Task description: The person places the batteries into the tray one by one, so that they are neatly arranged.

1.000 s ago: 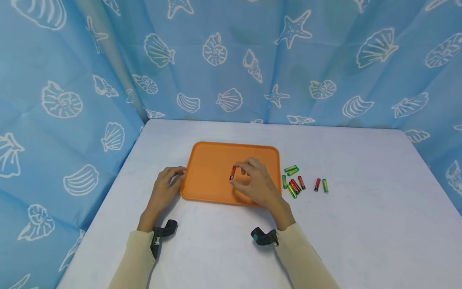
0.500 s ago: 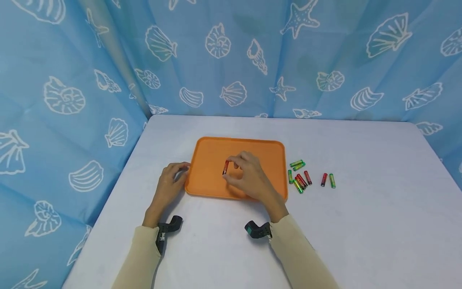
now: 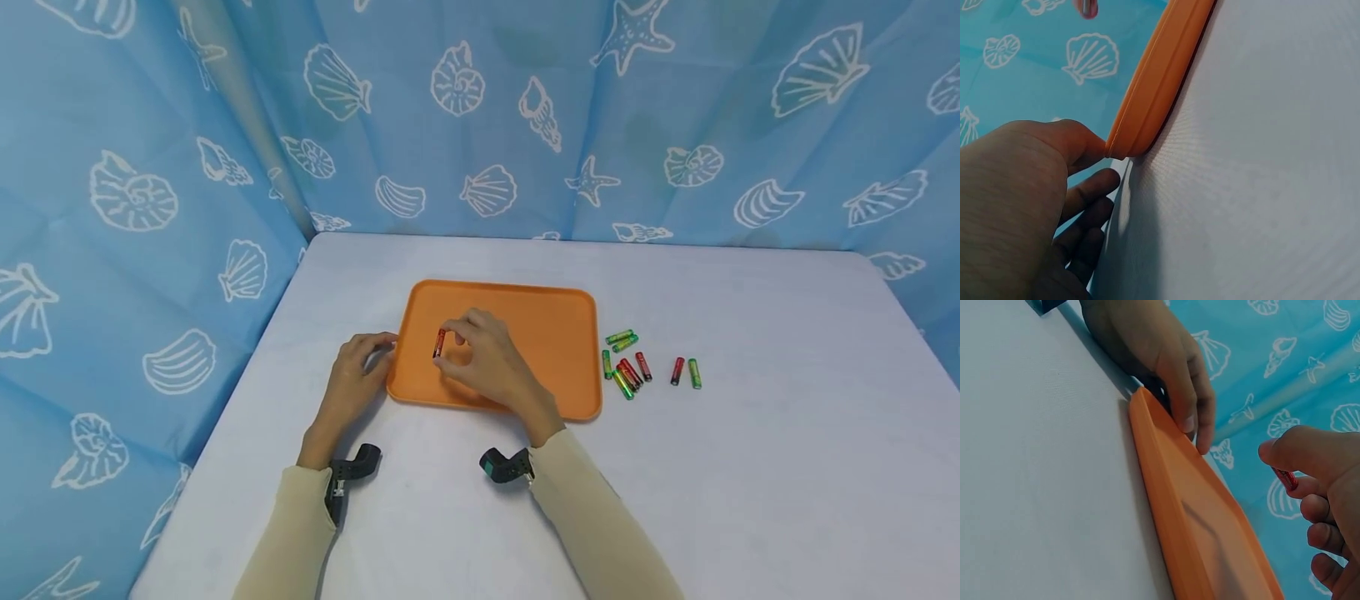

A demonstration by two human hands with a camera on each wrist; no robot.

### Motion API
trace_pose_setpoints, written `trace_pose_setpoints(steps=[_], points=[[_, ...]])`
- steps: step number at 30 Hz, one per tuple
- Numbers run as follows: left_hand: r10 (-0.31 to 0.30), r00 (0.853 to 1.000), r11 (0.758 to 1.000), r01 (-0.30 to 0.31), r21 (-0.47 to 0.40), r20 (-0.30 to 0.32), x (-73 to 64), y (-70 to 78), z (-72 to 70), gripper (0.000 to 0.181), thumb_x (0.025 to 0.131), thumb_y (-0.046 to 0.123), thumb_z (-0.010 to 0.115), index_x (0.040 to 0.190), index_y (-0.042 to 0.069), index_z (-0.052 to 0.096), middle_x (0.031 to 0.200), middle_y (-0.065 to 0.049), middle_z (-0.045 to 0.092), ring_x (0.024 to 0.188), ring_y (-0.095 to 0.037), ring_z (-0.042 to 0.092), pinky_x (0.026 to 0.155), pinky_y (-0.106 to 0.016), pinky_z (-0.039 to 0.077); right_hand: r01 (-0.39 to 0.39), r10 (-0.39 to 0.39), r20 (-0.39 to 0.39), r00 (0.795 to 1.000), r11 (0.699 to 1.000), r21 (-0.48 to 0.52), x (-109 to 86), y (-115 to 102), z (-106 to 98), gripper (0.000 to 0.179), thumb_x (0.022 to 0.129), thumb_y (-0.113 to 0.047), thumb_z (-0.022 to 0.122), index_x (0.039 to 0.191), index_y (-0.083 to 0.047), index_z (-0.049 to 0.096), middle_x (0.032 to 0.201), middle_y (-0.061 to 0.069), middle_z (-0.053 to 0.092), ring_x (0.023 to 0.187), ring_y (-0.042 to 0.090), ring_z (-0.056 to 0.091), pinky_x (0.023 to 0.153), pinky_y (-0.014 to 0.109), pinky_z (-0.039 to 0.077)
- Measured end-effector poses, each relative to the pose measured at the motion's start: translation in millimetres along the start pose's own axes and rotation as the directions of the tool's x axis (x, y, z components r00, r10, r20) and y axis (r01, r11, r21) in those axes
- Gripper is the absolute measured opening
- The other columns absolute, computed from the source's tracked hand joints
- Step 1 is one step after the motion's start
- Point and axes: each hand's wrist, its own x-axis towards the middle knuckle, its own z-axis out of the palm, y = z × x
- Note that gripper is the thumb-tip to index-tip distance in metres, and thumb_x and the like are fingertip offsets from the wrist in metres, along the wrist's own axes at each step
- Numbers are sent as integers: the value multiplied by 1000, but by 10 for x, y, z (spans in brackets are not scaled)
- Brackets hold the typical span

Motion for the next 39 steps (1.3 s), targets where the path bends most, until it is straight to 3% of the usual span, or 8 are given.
trace_pose_setpoints(steps=[16, 23, 39], points=[[22, 1000, 1000, -22, 8, -4, 5, -12, 35, 28, 100, 17, 61, 127, 11, 66, 123, -7, 59, 121, -26, 48, 103, -46, 40, 18, -18, 17, 1000, 1000, -7, 231, 19, 256, 44, 86, -30, 80, 122, -7, 68, 93, 5, 52, 91, 18, 46, 84, 40, 36], [68, 997, 998, -68, 8, -30, 0, -33, 3, 27, 99, 13, 62, 126, 9, 66, 119, -10, 60, 117, -29, 50, 101, -47, 41, 6, -6, 37, 999, 1000, -16, 340, 13, 344, 45, 86, -30, 80, 123, -7, 68, 92, 4, 50, 88, 17, 45, 82, 37, 33], [56, 998, 998, -56, 15, -18, 5, -47, -13, 27, 99, 13, 62, 126, 12, 66, 119, -7, 60, 117, -27, 50, 101, -46, 40, -30, 33, 76, 997, 999, -32, 478, 81, 510, 40, 87, -32, 78, 118, -9, 68, 90, 1, 46, 85, 16, 43, 82, 37, 31]])
